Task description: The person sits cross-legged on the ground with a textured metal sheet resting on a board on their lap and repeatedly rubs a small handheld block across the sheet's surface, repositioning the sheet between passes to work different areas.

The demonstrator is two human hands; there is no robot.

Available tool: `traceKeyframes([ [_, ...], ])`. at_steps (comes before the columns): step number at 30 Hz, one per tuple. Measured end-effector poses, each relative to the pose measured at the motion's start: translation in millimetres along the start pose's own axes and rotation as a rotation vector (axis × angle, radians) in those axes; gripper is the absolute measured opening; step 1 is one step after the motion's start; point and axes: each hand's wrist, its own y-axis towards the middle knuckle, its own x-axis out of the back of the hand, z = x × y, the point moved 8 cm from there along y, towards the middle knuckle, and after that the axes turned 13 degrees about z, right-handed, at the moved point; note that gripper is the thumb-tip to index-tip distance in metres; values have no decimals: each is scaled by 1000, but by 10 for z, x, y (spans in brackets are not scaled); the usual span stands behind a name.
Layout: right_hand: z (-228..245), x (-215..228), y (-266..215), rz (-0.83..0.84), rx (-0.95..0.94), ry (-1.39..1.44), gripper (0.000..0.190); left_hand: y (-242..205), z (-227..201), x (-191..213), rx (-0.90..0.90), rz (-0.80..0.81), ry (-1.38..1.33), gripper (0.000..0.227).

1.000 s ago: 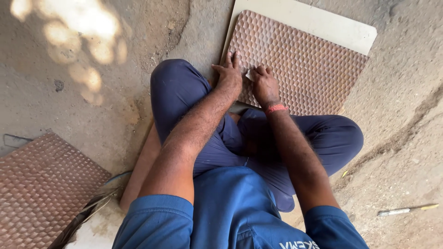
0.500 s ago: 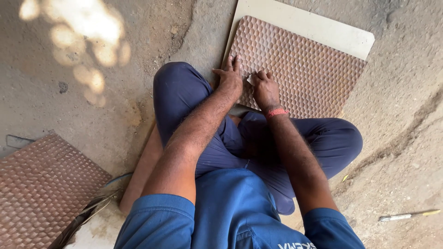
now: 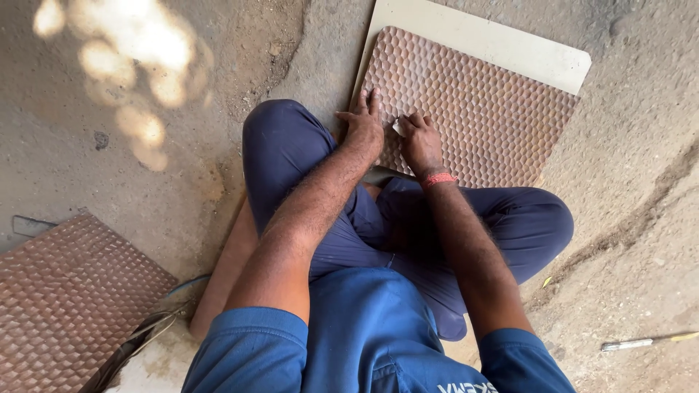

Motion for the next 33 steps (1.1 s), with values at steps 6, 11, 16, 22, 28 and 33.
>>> traceKeyframes([
  [6,5,51,75,-25,6,42,32,-140,15,41,22,-123,-53,117],
  [11,10,97,-5,-6,4,9,38,-295,47,98,0,-59,-52,129],
  [16,13,75,81,-38,17,26,31,295,-74,-82,29,-103,-1,103],
  [22,-38,47,27,-26,22,36,34,-70,17,0,-25,-9,-14,116],
  [28,84,133,81,-52,33,42,30,-223,14,42,-16,-13,-25,126],
  [33,29,63,28,-35,18,30,25,-353,68,103,-11,-60,-57,129],
])
